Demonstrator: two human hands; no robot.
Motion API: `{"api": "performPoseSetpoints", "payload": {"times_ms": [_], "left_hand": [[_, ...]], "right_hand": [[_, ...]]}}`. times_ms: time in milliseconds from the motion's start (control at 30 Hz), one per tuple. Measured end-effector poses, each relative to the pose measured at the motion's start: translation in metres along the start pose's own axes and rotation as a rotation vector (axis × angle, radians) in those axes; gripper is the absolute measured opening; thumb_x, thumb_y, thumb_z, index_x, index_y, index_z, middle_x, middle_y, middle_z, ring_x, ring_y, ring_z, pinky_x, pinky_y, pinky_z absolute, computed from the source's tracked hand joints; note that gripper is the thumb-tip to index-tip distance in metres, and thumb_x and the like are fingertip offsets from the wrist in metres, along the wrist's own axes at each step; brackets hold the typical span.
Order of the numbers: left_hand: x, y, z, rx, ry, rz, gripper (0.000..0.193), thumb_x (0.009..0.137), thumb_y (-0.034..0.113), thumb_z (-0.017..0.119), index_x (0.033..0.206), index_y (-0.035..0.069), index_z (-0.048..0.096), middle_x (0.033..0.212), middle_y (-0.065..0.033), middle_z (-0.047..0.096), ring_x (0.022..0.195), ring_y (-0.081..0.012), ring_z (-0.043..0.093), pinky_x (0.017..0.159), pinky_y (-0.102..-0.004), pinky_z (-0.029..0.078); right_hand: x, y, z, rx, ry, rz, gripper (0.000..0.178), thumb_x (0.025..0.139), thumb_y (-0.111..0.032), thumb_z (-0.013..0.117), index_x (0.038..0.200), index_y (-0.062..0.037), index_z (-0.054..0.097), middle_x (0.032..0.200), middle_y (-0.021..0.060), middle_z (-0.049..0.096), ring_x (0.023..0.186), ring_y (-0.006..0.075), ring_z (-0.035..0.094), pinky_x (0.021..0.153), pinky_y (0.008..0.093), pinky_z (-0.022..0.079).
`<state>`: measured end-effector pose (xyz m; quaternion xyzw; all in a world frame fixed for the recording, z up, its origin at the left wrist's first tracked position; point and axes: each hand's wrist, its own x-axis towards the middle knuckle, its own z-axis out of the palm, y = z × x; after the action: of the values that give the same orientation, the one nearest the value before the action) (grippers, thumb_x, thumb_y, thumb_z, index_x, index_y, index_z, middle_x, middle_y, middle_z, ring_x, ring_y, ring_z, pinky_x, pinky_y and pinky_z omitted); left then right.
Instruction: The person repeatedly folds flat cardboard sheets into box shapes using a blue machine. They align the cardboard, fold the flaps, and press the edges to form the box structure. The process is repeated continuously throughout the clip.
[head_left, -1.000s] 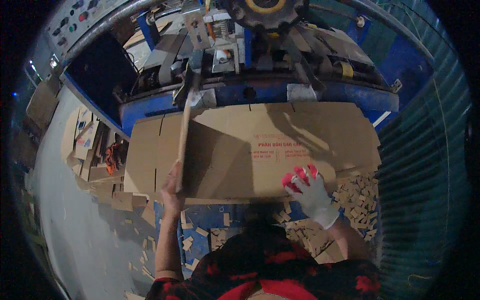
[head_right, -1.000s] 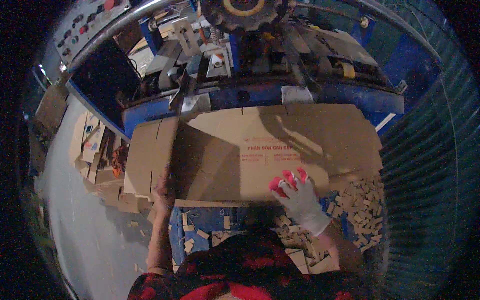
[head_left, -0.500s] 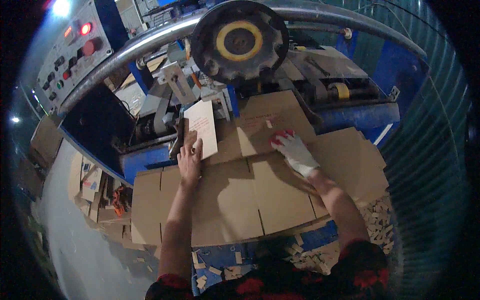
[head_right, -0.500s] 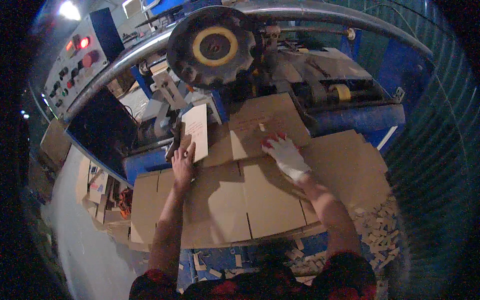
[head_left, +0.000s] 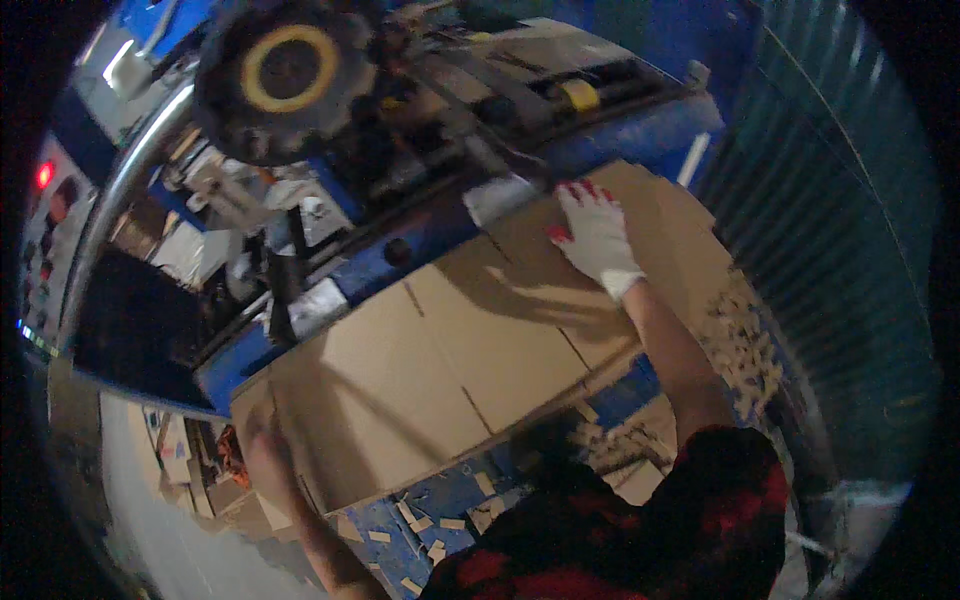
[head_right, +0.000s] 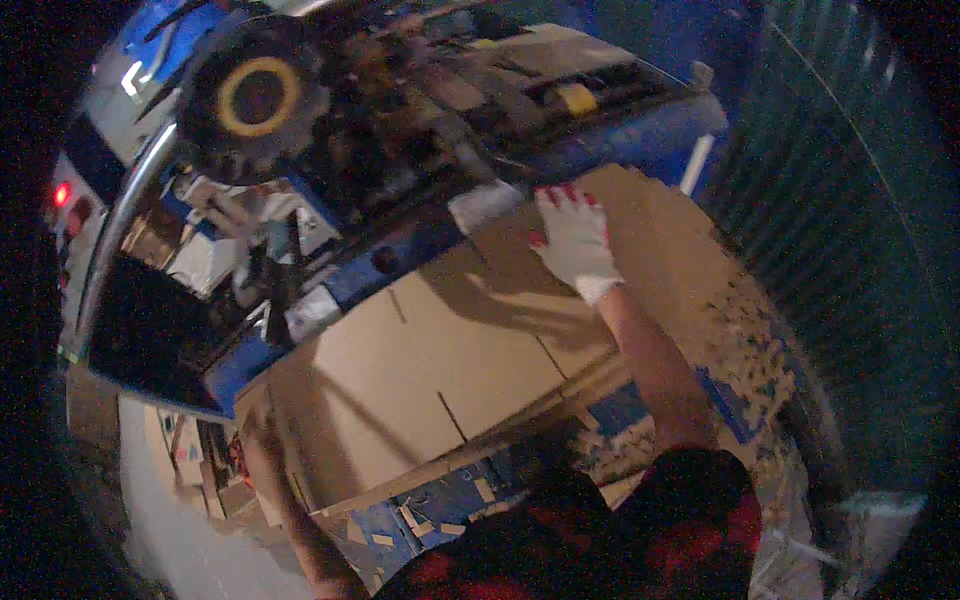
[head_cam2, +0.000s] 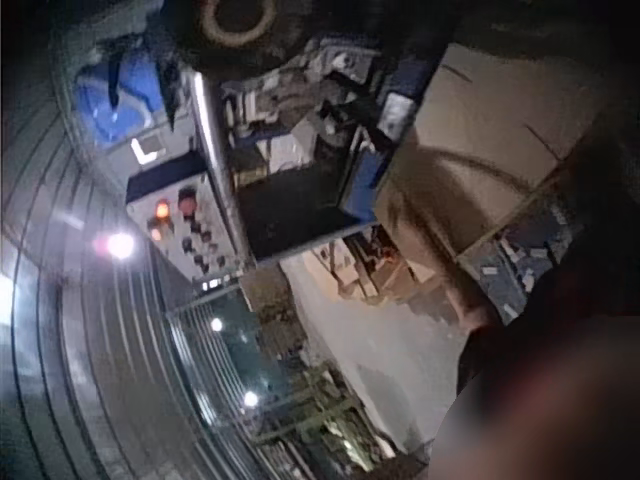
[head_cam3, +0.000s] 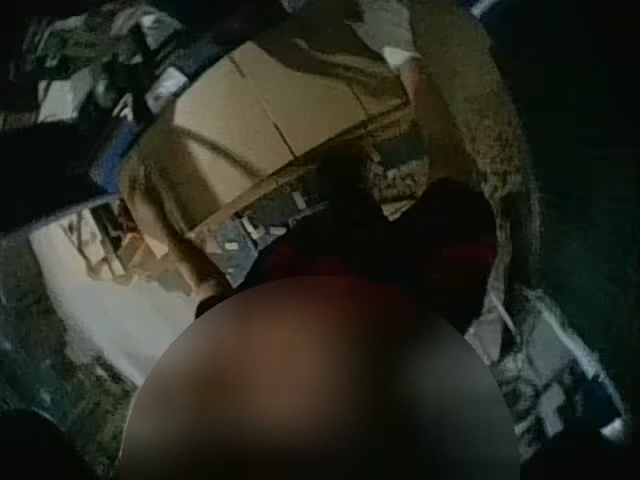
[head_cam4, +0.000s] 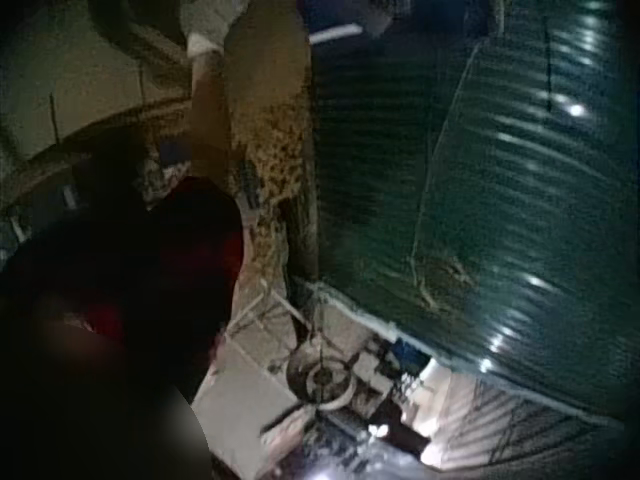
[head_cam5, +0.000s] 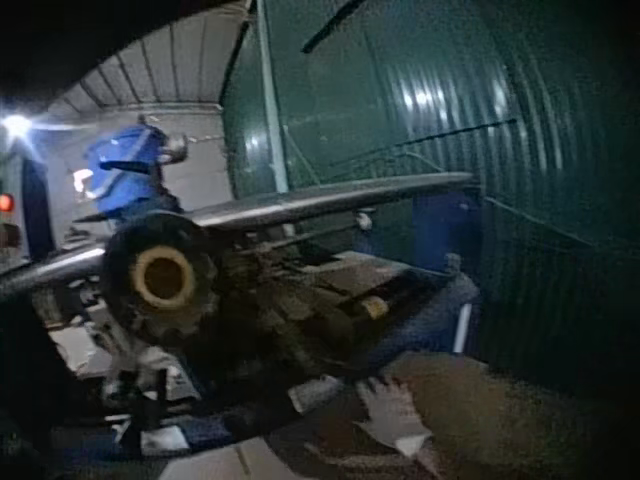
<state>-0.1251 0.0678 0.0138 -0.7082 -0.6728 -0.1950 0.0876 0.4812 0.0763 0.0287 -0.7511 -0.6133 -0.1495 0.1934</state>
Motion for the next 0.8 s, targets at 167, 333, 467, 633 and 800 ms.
{"api": "performPoseSetpoints", "payload": {"times_ms": [167, 333, 467, 633, 800], "left_hand": [[-0.108, -0.109, -0.019, 0.06, -0.338, -0.52, 0.068, 0.085, 0.052, 0.059, 0.126, -0.002, 0.052, 0.12, -0.0247, 0.056, 0.112, -0.0418, 0.052, 0.091, -0.048, 0.042], [-0.15, -0.144, -0.021, 0.067, -0.241, -0.501, 0.076, 0.075, 0.057, 0.069, 0.12, -0.003, 0.055, 0.111, -0.0287, 0.055, 0.105, -0.046, 0.052, 0.088, -0.0498, 0.042], [-0.146, -0.124, -0.029, 0.039, -0.244, -0.534, 0.083, 0.067, 0.057, 0.075, 0.118, -0.005, 0.055, 0.104, -0.0293, 0.055, 0.102, -0.0446, 0.053, 0.086, -0.0497, 0.043], [-0.13, -0.069, -0.077, 0.248, -0.125, -0.512, 0.078, 0.068, 0.044, 0.08, 0.123, -0.005, 0.053, 0.111, -0.0247, 0.057, 0.107, -0.0385, 0.055, 0.089, -0.0448, 0.045], [-0.147, 0.013, -0.104, -1.115, 0.074, -0.228, 0.057, 0.079, 0.02, 0.073, 0.126, -0.003, 0.052, 0.128, -0.0151, 0.054, 0.117, -0.0277, 0.052, 0.095, -0.0384, 0.043]], "right_hand": [[-0.118, 0.057, -0.075, -0.186, -0.237, 0.345, 0.082, 0.073, -0.051, 0.07, 0.136, -0.0061, 0.041, 0.139, 0.0152, 0.043, 0.132, 0.0351, 0.035, 0.109, 0.049, 0.025], [-0.211, 0.091, -0.093, -0.236, 0.038, 0.633, 0.102, 0.064, -0.055, 0.077, 0.139, -0.0014, 0.034, 0.145, 0.0197, 0.033, 0.136, 0.0356, 0.029, 0.11, 0.0492, 0.024], [-0.252, 0.126, -0.06, 0.313, 0.545, 1.233, 0.089, 0.068, -0.037, 0.08, 0.135, 0.0013, 0.037, 0.136, 0.0183, 0.041, 0.125, 0.0309, 0.041, 0.101, 0.0388, 0.038], [-0.238, 0.111, -0.085, 1.361, 0.679, 0.925, 0.058, 0.08, -0.007, 0.069, 0.132, -0.0003, 0.043, 0.121, 0.0092, 0.055, 0.108, 0.0181, 0.055, 0.088, 0.0325, 0.047], [-0.228, -0.004, -0.145, 0.921, -0.06, 0.34, 0.042, 0.083, -0.006, 0.064, 0.122, -0.0035, 0.051, 0.125, 0.013, 0.053, 0.113, 0.023, 0.053, 0.097, 0.0345, 0.039]]}}
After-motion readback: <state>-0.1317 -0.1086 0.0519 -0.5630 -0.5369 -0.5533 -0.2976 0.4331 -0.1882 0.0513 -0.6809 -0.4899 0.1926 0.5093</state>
